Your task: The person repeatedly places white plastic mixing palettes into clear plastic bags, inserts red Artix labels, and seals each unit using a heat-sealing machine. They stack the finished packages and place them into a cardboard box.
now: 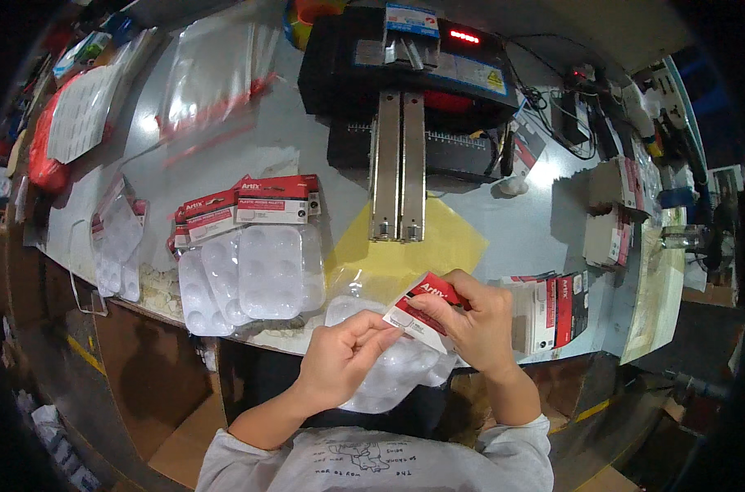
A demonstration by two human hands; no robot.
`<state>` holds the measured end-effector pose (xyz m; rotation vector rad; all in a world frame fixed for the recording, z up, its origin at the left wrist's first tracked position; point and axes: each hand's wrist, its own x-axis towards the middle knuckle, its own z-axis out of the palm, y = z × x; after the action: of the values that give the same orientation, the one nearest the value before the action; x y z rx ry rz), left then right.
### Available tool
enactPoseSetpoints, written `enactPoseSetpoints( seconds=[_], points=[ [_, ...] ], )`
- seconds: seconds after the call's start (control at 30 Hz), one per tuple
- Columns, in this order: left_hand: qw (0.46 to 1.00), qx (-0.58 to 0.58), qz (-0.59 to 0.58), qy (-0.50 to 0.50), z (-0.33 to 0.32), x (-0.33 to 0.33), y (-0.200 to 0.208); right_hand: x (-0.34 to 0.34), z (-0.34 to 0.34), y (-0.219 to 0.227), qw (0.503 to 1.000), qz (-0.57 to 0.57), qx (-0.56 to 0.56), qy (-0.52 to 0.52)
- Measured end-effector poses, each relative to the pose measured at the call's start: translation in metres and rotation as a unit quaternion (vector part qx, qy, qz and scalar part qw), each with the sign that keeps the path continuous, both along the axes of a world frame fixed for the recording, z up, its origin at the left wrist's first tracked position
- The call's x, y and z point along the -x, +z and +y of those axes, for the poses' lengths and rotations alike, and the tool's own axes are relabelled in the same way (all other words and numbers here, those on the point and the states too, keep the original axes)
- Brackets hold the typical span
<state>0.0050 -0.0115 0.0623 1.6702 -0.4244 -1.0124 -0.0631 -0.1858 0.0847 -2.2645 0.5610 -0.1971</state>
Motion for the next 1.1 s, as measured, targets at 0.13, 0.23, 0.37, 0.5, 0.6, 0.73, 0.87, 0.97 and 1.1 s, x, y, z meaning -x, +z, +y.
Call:
enactPoseSetpoints(
  seconds=[0.13,0.23,0.37,0.5,0.6,0.73,0.87,0.97,1.1],
  points=[
    [1.000,-0.012,-0.010,0.015,0.000,-0.006,0.002,-0.001,0.003,-0.004,0.999,-0.044,-0.027,-0.013],
    [1.000,-0.013,-0.011,0.015,0.000,-0.008,0.002,-0.002,0.003,-0.007,0.997,-0.080,-0.013,-0.005],
    [1.000,0.011,0.000,0.022,0.001,-0.008,-0.003,-0.003,0.002,-0.010,0.995,-0.097,-0.011,0.010],
    [0.999,0.037,0.023,0.018,0.003,-0.005,-0.013,-0.003,-0.003,-0.009,0.997,-0.045,-0.031,0.045],
    [0.992,0.071,0.093,0.052,0.004,-0.004,-0.020,-0.004,-0.007,-0.008,0.996,-0.028,-0.051,0.066],
    [0.996,0.065,0.055,0.038,0.006,-0.004,-0.022,-0.005,-0.011,-0.011,0.996,-0.032,-0.069,0.052],
    [0.983,0.086,-0.010,0.161,0.008,-0.004,-0.024,0.006,-0.016,-0.017,0.976,-0.010,-0.212,-0.057],
    [0.969,0.092,-0.021,0.227,0.013,-0.005,-0.032,0.021,-0.015,-0.024,0.916,0.082,-0.389,-0.057],
    [0.972,0.084,0.005,0.219,0.021,-0.005,-0.043,0.034,-0.007,-0.034,0.852,0.088,-0.509,-0.088]
  ],
)
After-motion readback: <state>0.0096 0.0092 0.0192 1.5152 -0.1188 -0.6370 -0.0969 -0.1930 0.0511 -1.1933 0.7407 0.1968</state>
